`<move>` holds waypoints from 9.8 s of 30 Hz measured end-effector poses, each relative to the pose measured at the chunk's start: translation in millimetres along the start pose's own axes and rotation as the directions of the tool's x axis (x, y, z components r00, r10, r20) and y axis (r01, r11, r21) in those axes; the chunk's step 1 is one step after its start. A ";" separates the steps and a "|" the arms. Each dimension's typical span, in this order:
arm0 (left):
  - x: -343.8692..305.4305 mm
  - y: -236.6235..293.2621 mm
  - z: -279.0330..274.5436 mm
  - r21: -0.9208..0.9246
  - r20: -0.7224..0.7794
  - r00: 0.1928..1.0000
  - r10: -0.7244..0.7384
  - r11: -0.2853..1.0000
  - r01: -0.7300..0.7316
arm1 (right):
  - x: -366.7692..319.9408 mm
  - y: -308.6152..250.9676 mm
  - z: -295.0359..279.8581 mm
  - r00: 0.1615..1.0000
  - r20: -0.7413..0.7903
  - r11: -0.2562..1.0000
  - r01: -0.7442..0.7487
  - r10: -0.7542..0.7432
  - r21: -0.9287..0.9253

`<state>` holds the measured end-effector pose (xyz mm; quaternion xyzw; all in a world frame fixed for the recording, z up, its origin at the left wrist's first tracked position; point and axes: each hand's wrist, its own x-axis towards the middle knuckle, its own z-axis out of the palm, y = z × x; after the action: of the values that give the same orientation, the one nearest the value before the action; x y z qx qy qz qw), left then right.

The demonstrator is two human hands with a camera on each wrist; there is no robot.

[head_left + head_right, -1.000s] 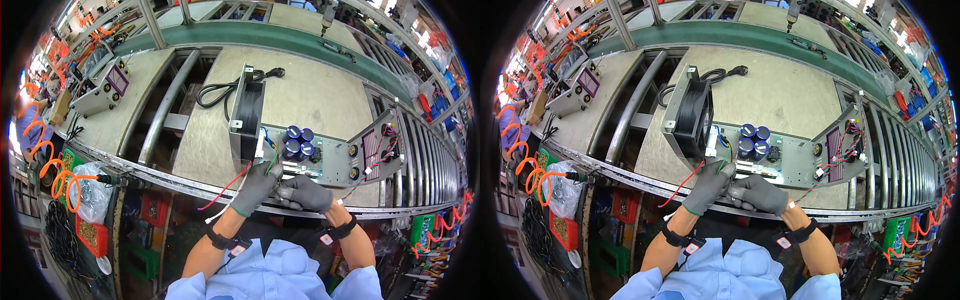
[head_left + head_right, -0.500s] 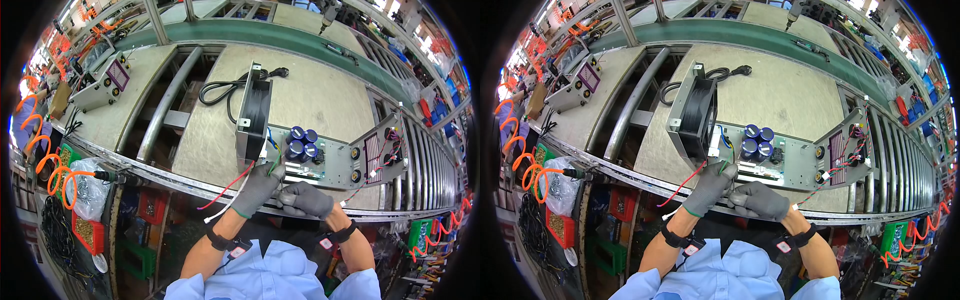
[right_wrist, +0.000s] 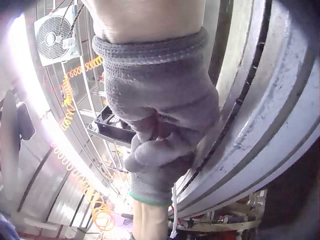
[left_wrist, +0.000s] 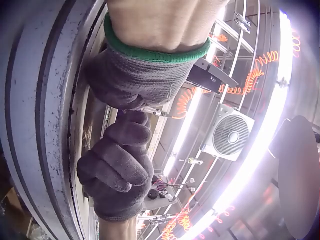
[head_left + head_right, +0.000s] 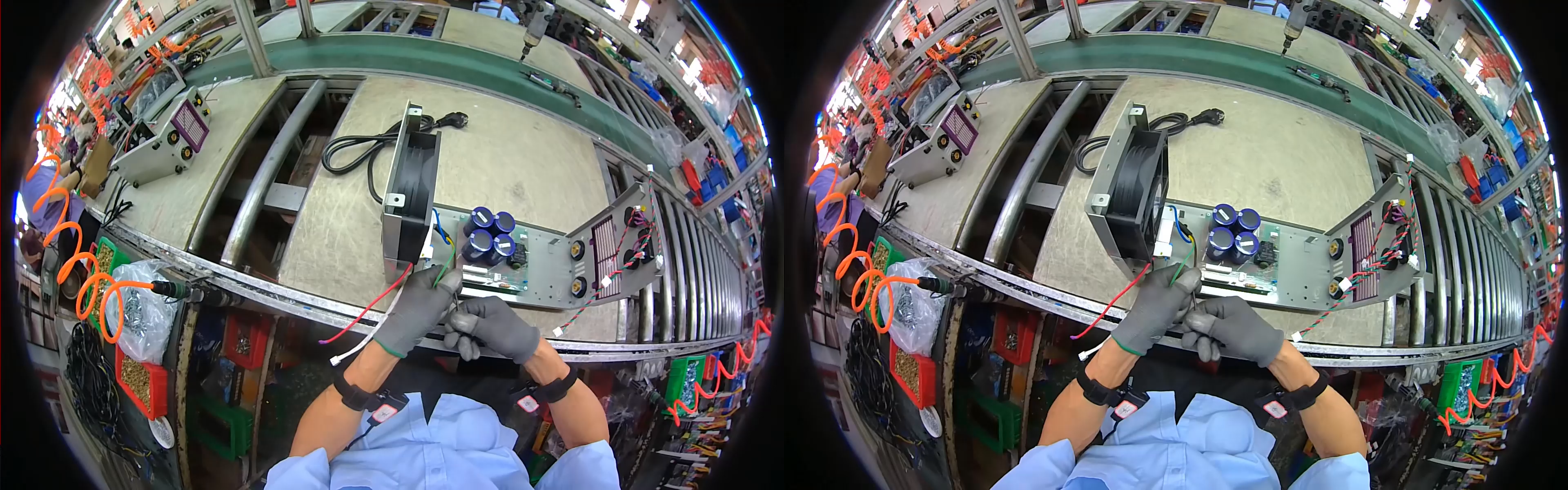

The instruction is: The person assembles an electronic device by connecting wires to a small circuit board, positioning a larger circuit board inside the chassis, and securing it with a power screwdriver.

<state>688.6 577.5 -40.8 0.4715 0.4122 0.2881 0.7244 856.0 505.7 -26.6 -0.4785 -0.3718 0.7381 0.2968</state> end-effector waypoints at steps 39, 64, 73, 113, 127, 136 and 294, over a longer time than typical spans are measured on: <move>-26.7 -33.1 -15.9 0.758 -0.052 0.679 0.732 0.472 -0.450 | 13.2 -63.0 6.9 0.696 -0.307 0.499 0.085 -0.649 -0.862; -20.4 -38.7 -13.1 0.801 -0.064 0.657 0.751 0.431 -0.415 | -25.2 -59.7 6.2 0.914 -0.210 0.587 0.037 -0.347 -0.809; -21.7 -37.0 -9.6 0.794 -0.079 0.657 0.750 0.446 -0.413 | -21.2 -39.0 -14.9 0.656 -0.490 0.649 -0.001 -0.574 -0.761; -22.0 -34.8 -11.2 0.802 -0.056 0.660 0.749 0.428 -0.418 | -22.9 -52.3 -21.4 0.622 0.034 0.079 0.153 -0.782 -0.985; -20.1 -33.6 -8.4 0.799 -0.063 0.679 0.731 0.445 -0.405 | -15.4 -49.2 -40.7 0.652 0.103 -0.005 0.150 -0.751 -0.989; -17.8 -34.4 -8.1 0.804 -0.059 0.671 0.739 0.433 -0.407 | -13.3 -52.1 -48.4 0.693 0.171 -0.041 0.200 -0.701 -0.979; 17.5 27.1 28.3 0.977 0.097 0.786 0.610 0.091 -0.191 | -17.2 -25.1 -37.1 0.608 -0.339 0.546 0.190 -0.718 -0.816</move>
<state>721.1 589.5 -15.5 0.8493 0.4652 0.2363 0.0804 898.7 515.6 -7.2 -0.6507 -0.6176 0.2072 0.3902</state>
